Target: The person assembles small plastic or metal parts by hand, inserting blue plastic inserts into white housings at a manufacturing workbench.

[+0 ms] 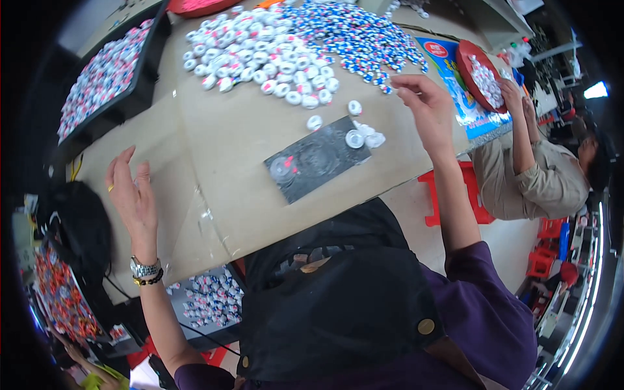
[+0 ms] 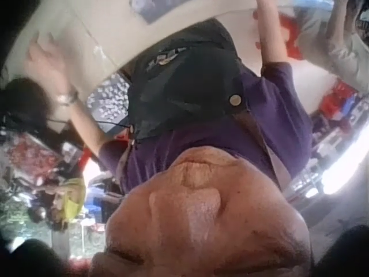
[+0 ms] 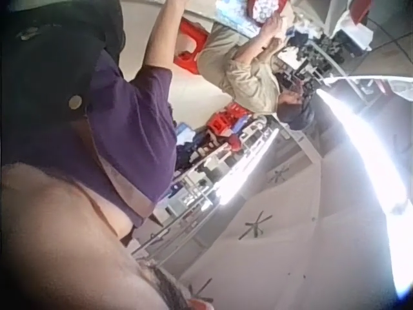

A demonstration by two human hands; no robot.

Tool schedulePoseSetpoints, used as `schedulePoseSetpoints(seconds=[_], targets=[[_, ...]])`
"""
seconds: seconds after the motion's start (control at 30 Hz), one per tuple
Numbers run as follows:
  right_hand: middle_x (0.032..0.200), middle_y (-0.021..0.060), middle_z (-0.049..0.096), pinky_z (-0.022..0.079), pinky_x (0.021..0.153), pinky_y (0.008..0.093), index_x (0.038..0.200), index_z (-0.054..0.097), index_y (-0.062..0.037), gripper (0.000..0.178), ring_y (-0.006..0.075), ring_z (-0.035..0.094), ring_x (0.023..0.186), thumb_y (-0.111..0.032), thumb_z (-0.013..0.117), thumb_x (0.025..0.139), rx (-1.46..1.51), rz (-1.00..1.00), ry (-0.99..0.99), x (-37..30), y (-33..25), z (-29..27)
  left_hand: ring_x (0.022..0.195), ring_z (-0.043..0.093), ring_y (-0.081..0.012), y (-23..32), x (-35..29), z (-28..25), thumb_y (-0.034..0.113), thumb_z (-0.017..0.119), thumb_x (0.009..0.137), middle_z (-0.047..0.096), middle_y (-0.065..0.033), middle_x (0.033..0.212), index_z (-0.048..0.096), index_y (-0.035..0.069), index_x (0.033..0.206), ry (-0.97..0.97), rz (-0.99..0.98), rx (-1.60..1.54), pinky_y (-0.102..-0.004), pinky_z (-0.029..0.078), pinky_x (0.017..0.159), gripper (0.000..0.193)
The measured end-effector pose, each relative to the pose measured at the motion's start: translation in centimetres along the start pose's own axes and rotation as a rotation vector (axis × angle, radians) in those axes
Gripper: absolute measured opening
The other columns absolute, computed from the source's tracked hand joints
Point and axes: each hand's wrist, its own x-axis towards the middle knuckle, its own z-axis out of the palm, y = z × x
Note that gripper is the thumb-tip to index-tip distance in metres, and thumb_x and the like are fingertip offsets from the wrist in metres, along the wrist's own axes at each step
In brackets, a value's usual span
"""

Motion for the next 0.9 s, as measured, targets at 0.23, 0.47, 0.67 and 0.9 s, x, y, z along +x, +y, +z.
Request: schedulePoseSetpoints(seconds=[0.23,0.47,0.67,0.9], targets=[[0.089,0.0081,0.064,0.046,0.064,0.0285,0.097,0.064,-0.0019,0.025,0.0160,0.056,0.067,-0.001,0.070,0.073,-0.324,-0.129,-0.010,3.6,3.9,0.6,0.109,0.049,-0.0363,6.4,7.4,8.3,0.043,0.070,0.079,0.055,-0.0196,0.115,0.050,0.002,0.125,-0.211,0.206,-0.067,-0.0438,0.038,0.094,0.065],[0.092,0.0149,0.062,0.049,0.074,0.0402,0.091,0.060,-0.0004,0.025,0.0337,0.062,0.085,-0.006,0.074,0.070,-0.347,-0.121,-0.228,3.2,3.4,0.6,0.099,0.051,-0.0331,8.8,9.9,11.8,0.049,0.074,0.070,0.057,-0.0132,0.104,0.056,0.003,0.111,-0.158,0.397,-0.089,-0.0450,0.039,0.087,0.065],[0.090,0.0162,0.060,0.048,0.072,0.0421,0.090,0.060,-0.0009,0.018,0.0369,0.059,0.083,-0.002,0.069,0.075,-0.493,-0.196,-0.185,2.5,4.0,0.8,0.087,0.052,-0.0318,9.6,8.6,11.2,0.034,0.071,0.078,0.058,-0.0108,0.094,0.057,0.006,0.099,-0.284,0.377,-0.114,-0.0411,0.044,0.074,0.038],[0.082,0.0040,0.061,0.046,0.064,0.0267,0.098,0.063,0.0000,0.013,0.0106,0.057,0.073,-0.006,0.064,0.087,-0.063,0.147,-0.075,1.9,4.4,-0.5,0.078,0.060,-0.0322,9.6,6.9,10.3,0.025,0.067,0.084,0.061,-0.0122,0.088,0.054,0.007,0.100,-0.261,0.321,-0.134,-0.0419,0.046,0.063,0.027]])
